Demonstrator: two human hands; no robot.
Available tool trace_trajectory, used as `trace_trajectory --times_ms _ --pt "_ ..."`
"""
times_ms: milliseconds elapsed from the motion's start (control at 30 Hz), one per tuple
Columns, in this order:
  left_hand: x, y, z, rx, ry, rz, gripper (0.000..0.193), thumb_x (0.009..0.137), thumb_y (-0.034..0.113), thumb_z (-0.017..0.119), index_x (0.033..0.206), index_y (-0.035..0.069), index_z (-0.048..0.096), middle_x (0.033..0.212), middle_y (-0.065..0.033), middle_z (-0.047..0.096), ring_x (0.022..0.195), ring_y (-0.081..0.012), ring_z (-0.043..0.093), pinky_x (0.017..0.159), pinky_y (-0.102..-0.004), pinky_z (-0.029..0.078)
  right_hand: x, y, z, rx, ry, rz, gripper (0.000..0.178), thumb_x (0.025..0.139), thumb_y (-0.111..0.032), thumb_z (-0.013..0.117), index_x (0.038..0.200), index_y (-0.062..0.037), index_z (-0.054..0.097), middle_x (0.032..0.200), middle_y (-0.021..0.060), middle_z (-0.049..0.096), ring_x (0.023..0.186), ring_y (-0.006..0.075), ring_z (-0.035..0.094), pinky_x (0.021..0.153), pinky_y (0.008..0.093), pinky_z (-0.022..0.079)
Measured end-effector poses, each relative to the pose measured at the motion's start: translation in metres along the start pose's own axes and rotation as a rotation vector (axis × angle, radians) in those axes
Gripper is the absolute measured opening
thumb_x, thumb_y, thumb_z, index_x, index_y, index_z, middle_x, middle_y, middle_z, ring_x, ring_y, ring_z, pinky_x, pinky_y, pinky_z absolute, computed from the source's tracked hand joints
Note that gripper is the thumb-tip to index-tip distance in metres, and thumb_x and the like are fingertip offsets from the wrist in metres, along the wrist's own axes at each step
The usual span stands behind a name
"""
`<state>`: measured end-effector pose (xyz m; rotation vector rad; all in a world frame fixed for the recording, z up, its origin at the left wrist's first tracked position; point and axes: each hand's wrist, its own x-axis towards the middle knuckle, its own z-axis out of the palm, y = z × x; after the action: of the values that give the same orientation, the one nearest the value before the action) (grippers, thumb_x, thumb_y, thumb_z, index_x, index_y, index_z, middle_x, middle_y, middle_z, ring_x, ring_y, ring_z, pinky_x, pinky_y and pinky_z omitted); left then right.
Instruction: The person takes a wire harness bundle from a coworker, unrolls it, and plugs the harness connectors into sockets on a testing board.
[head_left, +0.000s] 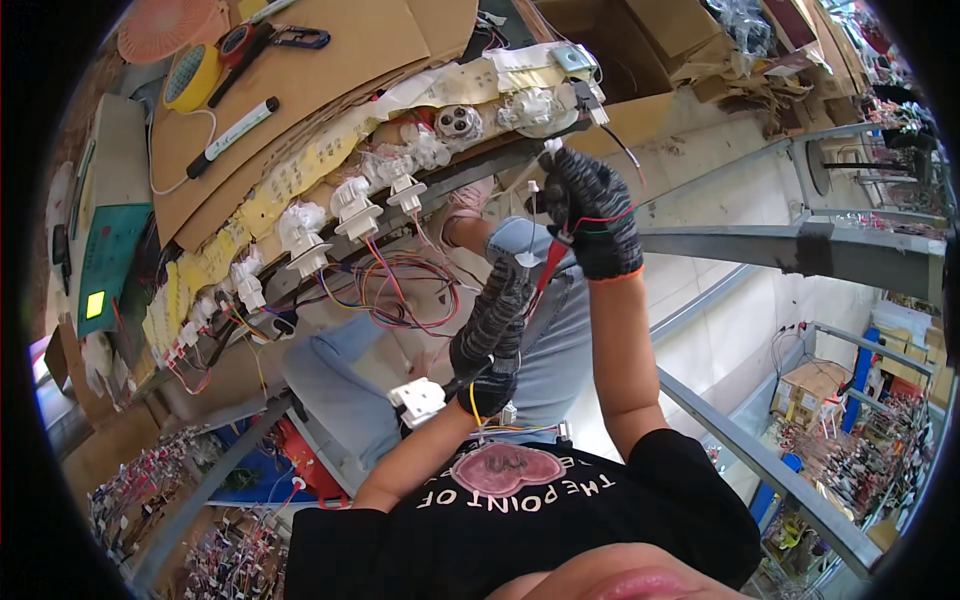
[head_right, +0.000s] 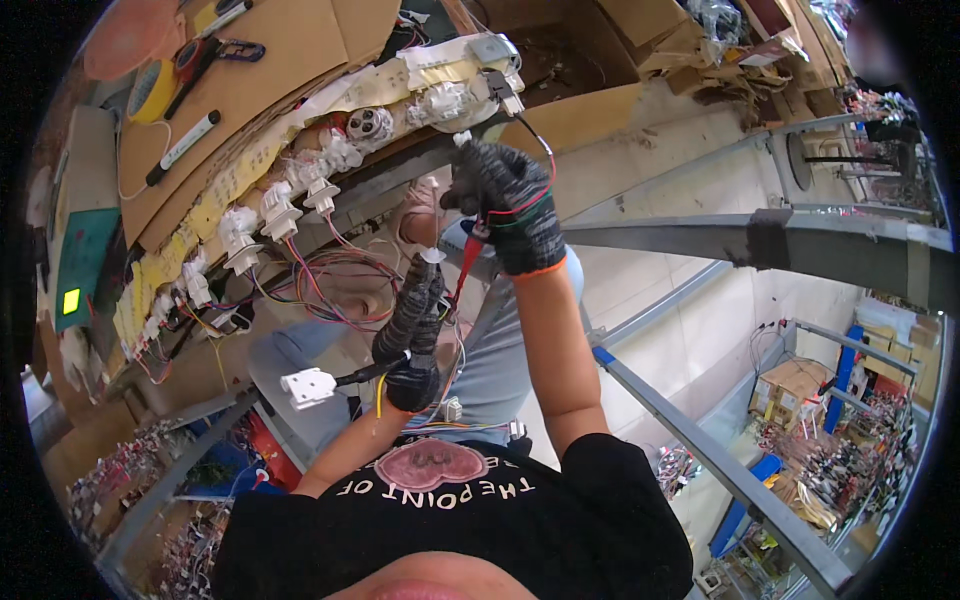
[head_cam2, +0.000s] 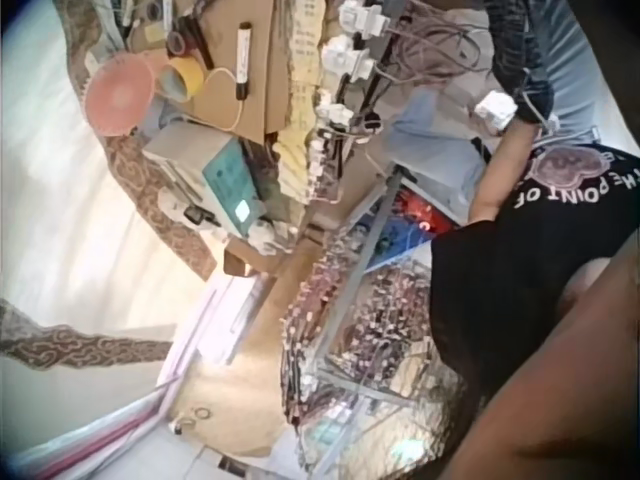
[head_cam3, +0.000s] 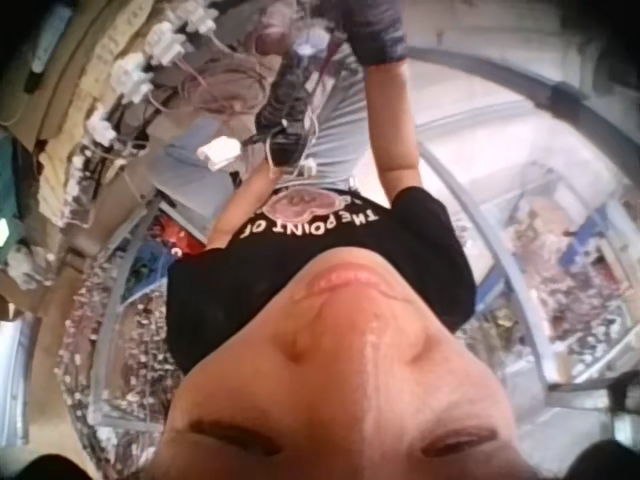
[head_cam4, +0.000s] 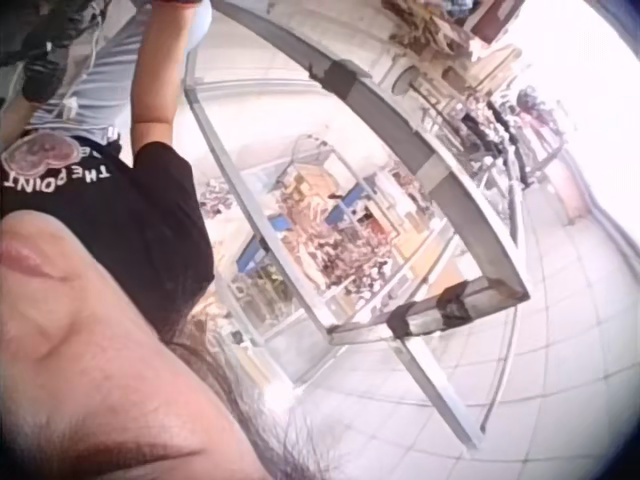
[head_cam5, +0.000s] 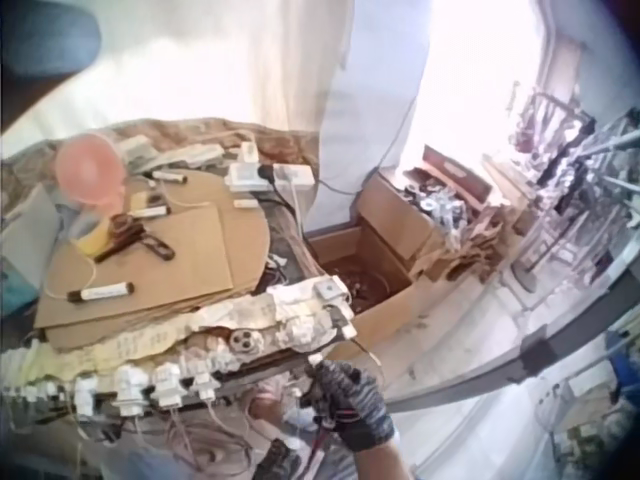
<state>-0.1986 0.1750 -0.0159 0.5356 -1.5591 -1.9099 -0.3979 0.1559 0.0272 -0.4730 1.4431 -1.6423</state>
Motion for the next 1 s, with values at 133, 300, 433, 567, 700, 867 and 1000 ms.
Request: trace_trajectory --times_ms 133,300,433,567,700,867,1000 --pt "0.006 -0.002 0.005 -0.055 0.015 -0.003 0.039 0.081 0.009 0.048 0.120 0.000 0.044 0.119 -0.0149 0.047 0.108 -0.0243 0.047 0.092 -0.0338 0.033 0.013 -0.015 -0.001 0.083 0.070 -0.048 0.024 0.080 -0.020 0.059 0.082 0.0042 0.060 0.059 0.0053 0.056 0.048 0.0109 0.053 0.043 0.0240 0.042" --pt "0.013 -0.001 0.006 -0.119 0.057 -0.019 0.041 0.082 0.011 0.046 0.121 0.000 0.042 0.123 -0.0152 0.043 0.112 -0.0246 0.044 0.095 -0.0344 0.030 0.017 -0.015 0.002 0.013 0.040 -0.071 0.024 0.080 -0.020 0.058 0.081 0.0038 0.061 0.060 0.0053 0.056 0.049 0.0114 0.053 0.045 0.0246 0.044" --pt "0.019 -0.002 0.007 -0.189 0.071 -0.031 0.042 0.083 0.012 0.045 0.123 0.000 0.040 0.126 -0.0155 0.040 0.114 -0.0248 0.041 0.097 -0.0348 0.027 0.019 -0.016 0.001 0.011 0.020 -0.119 0.021 0.080 -0.017 0.058 0.083 0.0037 0.061 0.060 0.0052 0.057 0.051 0.0118 0.055 0.049 0.0231 0.045" --pt "0.027 0.002 0.006 -0.271 0.075 -0.036 0.043 0.084 0.013 0.044 0.124 -0.001 0.038 0.129 -0.0157 0.037 0.117 -0.0251 0.038 0.100 -0.0353 0.024 0.023 -0.017 0.008 -0.316 0.174 -0.191 0.023 0.086 -0.020 0.049 0.080 0.0009 0.056 0.053 0.0010 0.048 0.043 0.0070 0.041 0.044 0.0234 0.038" --pt "0.041 0.006 0.007 -0.386 0.091 -0.031 0.044 0.085 0.014 0.043 0.126 -0.001 0.037 0.132 -0.0160 0.034 0.120 -0.0253 0.035 0.102 -0.0357 0.022 0.013 -0.005 -0.014 -0.341 0.053 -0.322 0.024 0.085 -0.017 0.049 0.101 0.0003 0.054 0.087 0.0094 0.058 0.078 0.0161 0.056 0.066 0.0272 0.045" --pt "0.047 0.003 0.010 -0.439 0.122 -0.069 0.045 0.085 0.012 0.042 0.126 -0.003 0.035 0.132 -0.0172 0.033 0.121 -0.0259 0.035 0.103 -0.0364 0.022 -0.029 0.013 -0.020 -0.454 -0.295 -0.450 0.060 0.076 -0.023 0.062 0.126 -0.0020 0.037 0.123 0.0140 0.045 0.117 0.0225 0.040 0.097 0.0344 0.029" --pt "0.042 0.006 0.009 -0.651 0.103 -0.071 0.041 0.085 0.004 0.042 0.125 -0.003 0.036 0.130 -0.0173 0.036 0.118 -0.0259 0.039 0.101 -0.0367 0.029 -0.023 -0.013 0.009 -0.524 -0.229 -0.339 0.062 0.071 -0.018 0.067 0.123 0.0000 0.039 0.114 0.0138 0.051 0.103 0.0184 0.050 0.086 0.0313 0.039"
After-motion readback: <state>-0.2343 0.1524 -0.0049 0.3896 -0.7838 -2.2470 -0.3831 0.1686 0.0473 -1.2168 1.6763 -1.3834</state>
